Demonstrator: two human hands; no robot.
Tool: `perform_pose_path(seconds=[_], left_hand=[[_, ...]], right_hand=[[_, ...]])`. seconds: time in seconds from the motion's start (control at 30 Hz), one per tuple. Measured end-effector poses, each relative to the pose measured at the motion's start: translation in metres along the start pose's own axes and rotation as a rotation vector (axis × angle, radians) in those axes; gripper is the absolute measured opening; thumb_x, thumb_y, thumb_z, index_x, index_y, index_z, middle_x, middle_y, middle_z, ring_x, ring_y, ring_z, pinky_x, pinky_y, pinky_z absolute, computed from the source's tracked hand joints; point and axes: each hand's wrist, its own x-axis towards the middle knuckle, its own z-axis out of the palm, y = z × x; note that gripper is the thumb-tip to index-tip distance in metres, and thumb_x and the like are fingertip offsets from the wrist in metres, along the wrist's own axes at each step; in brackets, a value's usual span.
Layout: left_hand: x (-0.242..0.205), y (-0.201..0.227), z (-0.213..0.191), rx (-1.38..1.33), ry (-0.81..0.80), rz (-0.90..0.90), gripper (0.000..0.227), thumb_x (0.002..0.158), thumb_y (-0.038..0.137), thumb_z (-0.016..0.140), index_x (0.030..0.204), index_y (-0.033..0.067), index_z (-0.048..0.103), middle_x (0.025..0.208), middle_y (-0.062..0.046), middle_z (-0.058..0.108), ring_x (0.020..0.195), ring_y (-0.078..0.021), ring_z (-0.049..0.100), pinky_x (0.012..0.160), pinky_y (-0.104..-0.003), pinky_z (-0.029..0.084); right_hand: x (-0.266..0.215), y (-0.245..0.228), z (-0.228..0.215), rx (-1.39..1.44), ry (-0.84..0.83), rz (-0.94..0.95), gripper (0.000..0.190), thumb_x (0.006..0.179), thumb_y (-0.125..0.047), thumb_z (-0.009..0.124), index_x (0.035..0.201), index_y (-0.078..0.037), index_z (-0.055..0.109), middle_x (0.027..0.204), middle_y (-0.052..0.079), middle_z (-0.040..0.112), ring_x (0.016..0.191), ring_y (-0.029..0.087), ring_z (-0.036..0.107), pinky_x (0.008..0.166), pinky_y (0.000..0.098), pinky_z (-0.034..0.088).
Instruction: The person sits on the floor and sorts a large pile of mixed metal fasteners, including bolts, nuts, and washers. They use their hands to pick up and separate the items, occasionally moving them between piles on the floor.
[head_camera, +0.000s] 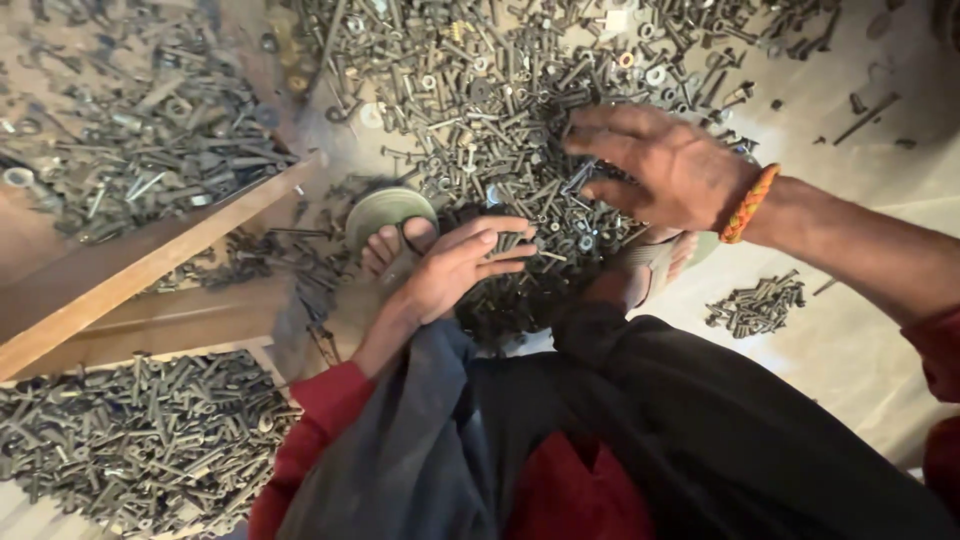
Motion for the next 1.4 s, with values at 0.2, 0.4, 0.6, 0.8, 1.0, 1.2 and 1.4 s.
perform_pose_path(seconds=[0.2,0.4,0.6,0.8,1.0,1.2,1.4], left_hand=[[0.003,-0.004,-0.004,-0.095,-0.029,0.049,0.049,0.109,0.028,0.050,0.147,-0.0034,0.049,0.146,-0.016,0.058,0.138,-0.0332,0.057,0.116,-0.045,0.046],[0.000,-0.002,-0.008,-0.158,-0.073,-0.084,0.049,0.110,0.025,0.053,0.147,-0.0075,0.050,0.132,-0.019,0.065,0.127,-0.0341,0.064,0.112,-0.044,0.050],[-0.004,0.002,0.003,0.189,-0.025,-0.054,0.043,0.102,0.011,0.062,0.143,-0.0023,0.055,0.126,-0.014,0.066,0.116,-0.0228,0.070,0.103,-0.036,0.058],[-0.002,-0.001,-0.001,0.395,0.007,-0.085,0.035,0.103,0.016,0.065,0.133,-0.0023,0.064,0.114,-0.011,0.073,0.095,-0.0143,0.067,0.089,-0.030,0.057],[-0.003,-0.001,0.002,0.379,0.044,-0.046,0.032,0.103,0.015,0.066,0.131,-0.0006,0.062,0.112,-0.009,0.071,0.099,-0.0135,0.069,0.092,-0.029,0.057],[0.000,-0.004,0.000,0.333,0.057,-0.009,0.028,0.103,0.007,0.059,0.129,-0.0002,0.058,0.116,-0.011,0.068,0.102,-0.0177,0.073,0.092,-0.030,0.058],[-0.001,-0.009,-0.003,0.435,0.076,-0.012,0.028,0.102,0.004,0.056,0.130,0.0000,0.058,0.114,-0.011,0.068,0.100,-0.0182,0.073,0.091,-0.031,0.059]], right_hand=[[0.051,-0.011,-0.033,-0.438,-0.011,-0.116,0.059,0.096,-0.036,0.062,0.147,-0.008,0.053,0.152,0.016,0.050,0.122,0.035,0.064,0.098,0.0445,0.056],[0.128,-0.068,-0.058,-0.560,-0.249,0.171,0.063,0.107,-0.043,0.055,0.160,-0.010,0.043,0.126,0.022,0.064,0.105,0.040,0.068,0.082,0.0510,0.058],[0.122,-0.010,-0.001,-0.611,-0.048,0.008,0.073,0.103,-0.047,0.059,0.164,-0.012,0.037,0.150,0.020,0.050,0.128,0.040,0.055,0.097,0.0571,0.049],[0.080,-0.009,0.012,-0.726,-0.046,-0.081,0.067,0.103,-0.042,0.054,0.163,-0.016,0.036,0.167,0.018,0.036,0.151,0.037,0.035,0.119,0.0537,0.032],[0.064,-0.026,0.012,-0.648,-0.159,-0.043,0.063,0.099,-0.042,0.053,0.156,-0.016,0.045,0.162,0.018,0.036,0.149,0.040,0.029,0.114,0.0547,0.033],[0.091,-0.034,-0.014,-0.499,-0.024,-0.055,0.026,0.110,-0.029,0.061,0.123,-0.006,0.061,0.121,0.019,0.069,0.119,0.033,0.065,0.098,0.0486,0.059],[0.141,-0.030,-0.009,-0.624,-0.078,0.017,0.037,0.107,-0.020,0.060,0.142,-0.008,0.056,0.102,0.017,0.070,0.090,0.033,0.069,0.076,0.0462,0.058]])
